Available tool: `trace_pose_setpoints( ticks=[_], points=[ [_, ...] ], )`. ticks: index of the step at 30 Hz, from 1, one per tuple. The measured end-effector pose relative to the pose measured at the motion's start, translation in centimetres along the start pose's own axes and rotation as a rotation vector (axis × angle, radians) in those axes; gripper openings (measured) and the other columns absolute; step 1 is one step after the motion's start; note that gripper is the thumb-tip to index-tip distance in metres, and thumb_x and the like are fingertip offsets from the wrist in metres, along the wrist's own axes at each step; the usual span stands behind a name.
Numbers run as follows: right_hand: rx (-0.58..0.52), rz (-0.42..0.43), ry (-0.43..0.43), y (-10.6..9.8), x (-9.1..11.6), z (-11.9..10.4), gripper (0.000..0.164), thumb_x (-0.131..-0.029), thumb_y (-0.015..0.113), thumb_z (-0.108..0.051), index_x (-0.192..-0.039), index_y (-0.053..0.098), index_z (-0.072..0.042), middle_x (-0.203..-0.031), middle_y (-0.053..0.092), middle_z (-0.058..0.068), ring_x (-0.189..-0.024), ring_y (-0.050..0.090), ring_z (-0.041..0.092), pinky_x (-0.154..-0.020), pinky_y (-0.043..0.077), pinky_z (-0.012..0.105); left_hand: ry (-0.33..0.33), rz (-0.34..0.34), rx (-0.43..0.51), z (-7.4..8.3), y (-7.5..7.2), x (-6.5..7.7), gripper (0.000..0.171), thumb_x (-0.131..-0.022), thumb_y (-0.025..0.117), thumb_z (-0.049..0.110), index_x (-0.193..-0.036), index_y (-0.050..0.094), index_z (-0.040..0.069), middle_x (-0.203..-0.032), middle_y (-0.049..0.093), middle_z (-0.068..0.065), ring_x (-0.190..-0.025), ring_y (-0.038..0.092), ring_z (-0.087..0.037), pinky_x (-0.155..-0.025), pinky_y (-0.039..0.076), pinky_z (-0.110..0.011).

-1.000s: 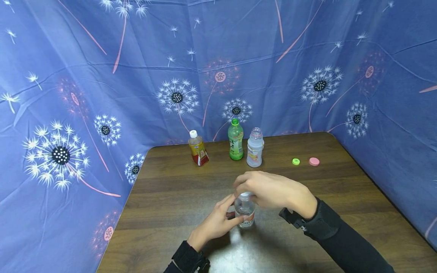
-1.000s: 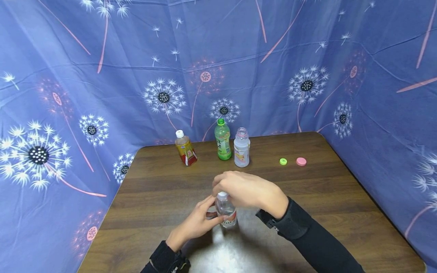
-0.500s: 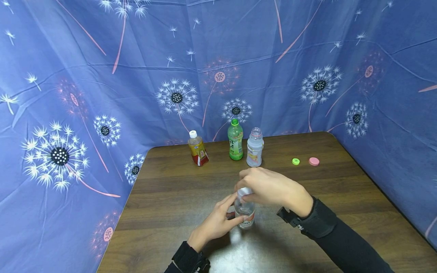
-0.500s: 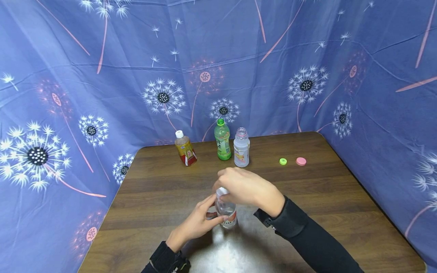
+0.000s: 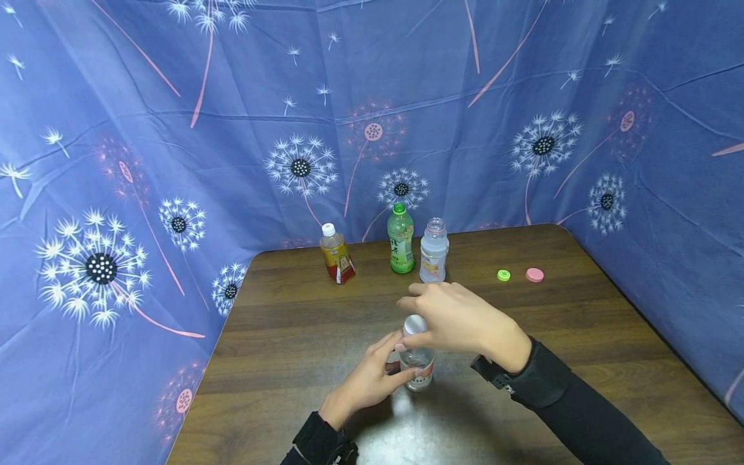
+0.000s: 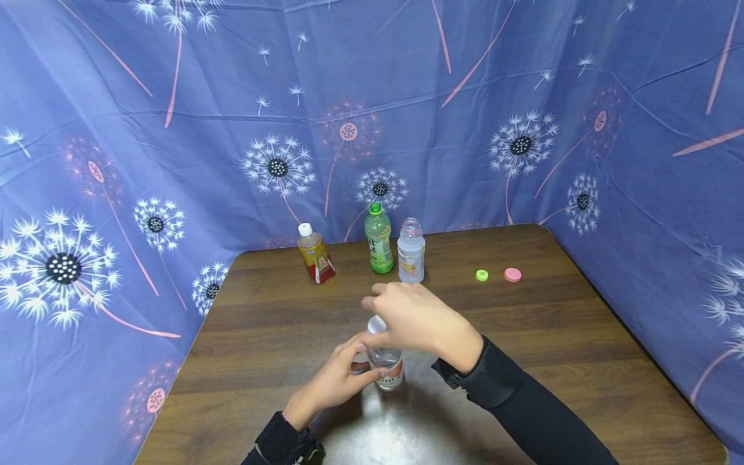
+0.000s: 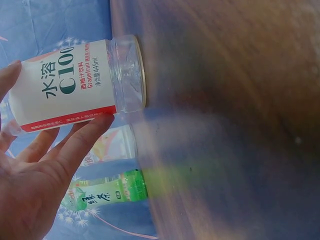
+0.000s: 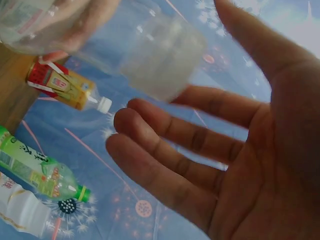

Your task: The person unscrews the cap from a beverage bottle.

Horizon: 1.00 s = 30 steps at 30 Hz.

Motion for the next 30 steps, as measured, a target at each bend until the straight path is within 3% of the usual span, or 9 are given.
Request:
trace_pose_setpoints(
  ticks=[3,7,14,21,30],
  points=[
    [-0.090,-0.058,-0.069,-0.48,0.38,-0.19,0.043,-0.081,0.084,-0.037,-0.120,0.071,-0.026,-0.117,0.064,-0.008,-0.096,0.062,0.007,-0.075,0.056,0.027,0.008,0.004,0.010,0.03,0.00,-0.01,0.066,-0.097,0.068,0.039,-0.153,0.033,0.039,-0.152,0.045,0.001,-0.136,0.052,-0.024,-0.094,0.060,-0.031],
    [-0.184,-0.166,-0.144,-0.47,0.77,-0.47,0.041,-0.082,0.080,-0.010,-0.116,0.072,-0.033,-0.128,0.060,-0.010,-0.117,0.056,0.010,-0.091,0.057,0.032,0.012,0.009,0.026,-0.01,0.01,-0.04,0.066,-0.097,0.069,0.037,-0.153,0.034,0.040,-0.152,0.044,0.002,-0.136,0.051,-0.024,-0.094,0.059,-0.032],
    [-0.227,-0.196,-0.172,0.11,0.71,-0.53,0.050,-0.082,0.066,0.009,-0.104,0.076,-0.035,-0.124,0.066,-0.011,-0.119,0.056,0.008,-0.095,0.056,0.030,0.011,0.009,0.027,0.02,0.08,-0.01,0.069,-0.097,0.068,0.037,-0.155,0.032,0.040,-0.152,0.045,0.003,-0.135,0.052,-0.022,-0.094,0.059,-0.031],
    [-0.166,-0.156,-0.200,0.14,0.49,-0.69,0.042,-0.083,0.068,0.007,-0.101,0.077,-0.031,-0.114,0.067,-0.014,-0.111,0.059,0.008,-0.094,0.056,0.029,0.023,0.007,0.035,0.04,0.17,0.00,0.068,-0.097,0.068,0.036,-0.154,0.032,0.040,-0.151,0.045,0.003,-0.135,0.053,-0.022,-0.095,0.059,-0.029],
    [-0.110,-0.117,-0.160,-0.02,0.58,-0.76,0.025,-0.085,0.078,-0.006,-0.101,0.078,-0.026,-0.106,0.067,-0.010,-0.101,0.063,0.009,-0.087,0.058,0.029,0.021,0.006,0.031,-0.07,0.15,0.01,0.059,-0.097,0.069,0.036,-0.149,0.040,0.038,-0.142,0.050,0.006,-0.128,0.057,-0.017,-0.094,0.060,-0.033]
  ],
)
Point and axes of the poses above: each hand's wrist, its own x-axis away from the middle knuckle, its own y-axis out of the palm, z = x × y, the point moved 7 cm from there along -x, towards the middle knuckle
